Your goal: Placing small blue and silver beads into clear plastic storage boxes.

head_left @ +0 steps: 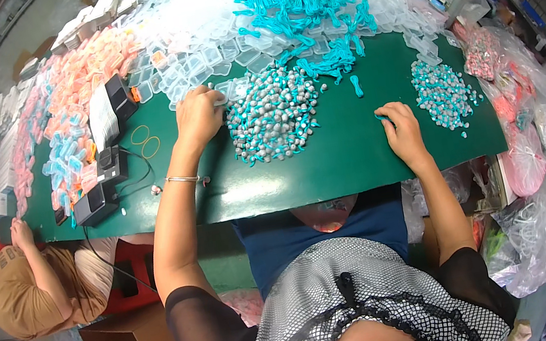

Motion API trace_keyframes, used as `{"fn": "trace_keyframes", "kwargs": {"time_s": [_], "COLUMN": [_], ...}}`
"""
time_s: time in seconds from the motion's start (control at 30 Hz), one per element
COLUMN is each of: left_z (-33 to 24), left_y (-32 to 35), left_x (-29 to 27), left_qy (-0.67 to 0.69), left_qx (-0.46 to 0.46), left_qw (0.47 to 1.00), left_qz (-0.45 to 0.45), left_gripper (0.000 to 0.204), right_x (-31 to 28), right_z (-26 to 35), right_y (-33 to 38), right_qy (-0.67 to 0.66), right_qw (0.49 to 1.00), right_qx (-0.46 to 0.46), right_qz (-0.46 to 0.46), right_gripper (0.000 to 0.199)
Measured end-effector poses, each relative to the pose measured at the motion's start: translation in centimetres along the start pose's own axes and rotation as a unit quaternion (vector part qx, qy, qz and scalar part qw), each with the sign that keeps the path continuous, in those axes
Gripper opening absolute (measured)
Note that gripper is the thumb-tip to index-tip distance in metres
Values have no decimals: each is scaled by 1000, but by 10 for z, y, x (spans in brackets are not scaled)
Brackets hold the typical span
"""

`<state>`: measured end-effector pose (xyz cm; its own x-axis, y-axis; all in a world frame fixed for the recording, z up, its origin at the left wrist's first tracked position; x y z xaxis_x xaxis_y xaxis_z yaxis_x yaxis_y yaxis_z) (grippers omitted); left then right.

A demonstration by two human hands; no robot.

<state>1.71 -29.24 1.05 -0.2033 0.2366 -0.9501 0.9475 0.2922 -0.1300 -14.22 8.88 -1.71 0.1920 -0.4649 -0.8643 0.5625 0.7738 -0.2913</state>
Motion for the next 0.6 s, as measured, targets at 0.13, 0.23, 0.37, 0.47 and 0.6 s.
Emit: {"fn": "trace_keyframes", "kwargs": {"time_s": [0.13,0.23,0.37,0.47,0.6], "left_z": [-12,-49,-130,-198,-252], "left_y": [0,14,43,59,57], "left_x": [-12,-28,-14,16,64], "left_qy": [-18,2,-5,-2,-12], "left_qx": [19,77,179,206,184], "left_qw": [999,992,974,972,980], "left_qz": [-31,-97,-138,-115,-75], "left_gripper": [13,10,13,10,6], "right_x": [1,1,3,2,4], "right_z": [-2,-4,-3,0,-1], "right_y": [2,4,2,0,2], "right_qy": [-14,-37,-76,-70,-64], "right_qw": [999,999,997,996,997], "right_qx": [-14,-12,-16,-25,-19], "right_qz": [-28,-33,-30,-41,-37], "right_gripper": [24,24,27,29,29]}}
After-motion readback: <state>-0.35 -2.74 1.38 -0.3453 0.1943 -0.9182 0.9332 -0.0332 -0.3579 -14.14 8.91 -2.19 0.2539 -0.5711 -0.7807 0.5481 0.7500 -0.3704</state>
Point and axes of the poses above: each hand's wrist, its own y-axis away from the middle knuckle, its own x-axis out of the palm, z = x × y, the point moved 3 cm from there along -y, towards the middle knuckle, and after that the axes turned 14 degrees about z, right-handed, at the moved point
